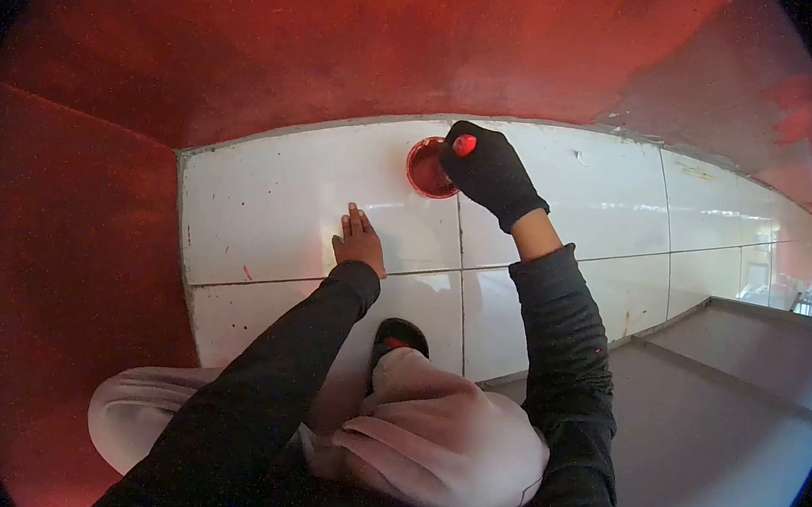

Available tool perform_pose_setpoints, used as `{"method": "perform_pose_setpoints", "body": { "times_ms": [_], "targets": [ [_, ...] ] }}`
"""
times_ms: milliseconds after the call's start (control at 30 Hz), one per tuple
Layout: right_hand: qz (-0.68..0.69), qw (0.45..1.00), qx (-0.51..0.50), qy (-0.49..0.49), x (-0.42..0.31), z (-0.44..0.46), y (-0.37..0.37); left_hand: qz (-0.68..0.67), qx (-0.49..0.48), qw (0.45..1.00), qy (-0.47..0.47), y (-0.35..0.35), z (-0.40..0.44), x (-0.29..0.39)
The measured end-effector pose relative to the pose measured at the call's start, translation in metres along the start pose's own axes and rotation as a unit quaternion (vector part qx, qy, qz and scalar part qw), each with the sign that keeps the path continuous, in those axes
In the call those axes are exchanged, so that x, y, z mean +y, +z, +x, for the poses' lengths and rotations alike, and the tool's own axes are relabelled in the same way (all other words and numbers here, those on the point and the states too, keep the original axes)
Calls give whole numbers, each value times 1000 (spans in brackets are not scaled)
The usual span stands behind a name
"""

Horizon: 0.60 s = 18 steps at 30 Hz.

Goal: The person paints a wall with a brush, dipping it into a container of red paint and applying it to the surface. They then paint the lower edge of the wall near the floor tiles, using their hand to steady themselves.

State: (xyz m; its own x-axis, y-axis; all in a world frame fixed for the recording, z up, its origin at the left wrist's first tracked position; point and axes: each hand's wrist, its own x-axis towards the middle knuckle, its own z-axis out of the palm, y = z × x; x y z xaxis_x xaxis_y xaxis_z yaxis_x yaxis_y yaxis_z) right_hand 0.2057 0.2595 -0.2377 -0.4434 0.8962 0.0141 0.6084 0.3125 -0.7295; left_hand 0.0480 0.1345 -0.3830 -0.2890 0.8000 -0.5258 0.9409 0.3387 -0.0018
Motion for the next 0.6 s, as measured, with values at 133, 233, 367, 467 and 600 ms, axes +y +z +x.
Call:
{"method": "perform_pose_setpoints", "body": {
  "times_ms": [133, 233, 367, 467, 600],
  "targets": [
    [1, 1000, 8, 17, 5, 2, 3, 8, -1, 1000, 0, 2, 2, 0],
    [-1, 1000, 9, 17, 8, 2, 2, 62, -18, 998, 20, 15, 11, -4],
    [164, 983, -1, 84, 11, -6, -13, 36, -2, 999, 9, 8, 5, -1],
    [328, 934, 5, 144, 25, -14, -28, 5, 4, 1000, -1, 1, 0, 0],
    [430, 882, 15, 192, 46, -34, -38, 71, -12, 997, 16, 15, 12, -3]
  ]
}}
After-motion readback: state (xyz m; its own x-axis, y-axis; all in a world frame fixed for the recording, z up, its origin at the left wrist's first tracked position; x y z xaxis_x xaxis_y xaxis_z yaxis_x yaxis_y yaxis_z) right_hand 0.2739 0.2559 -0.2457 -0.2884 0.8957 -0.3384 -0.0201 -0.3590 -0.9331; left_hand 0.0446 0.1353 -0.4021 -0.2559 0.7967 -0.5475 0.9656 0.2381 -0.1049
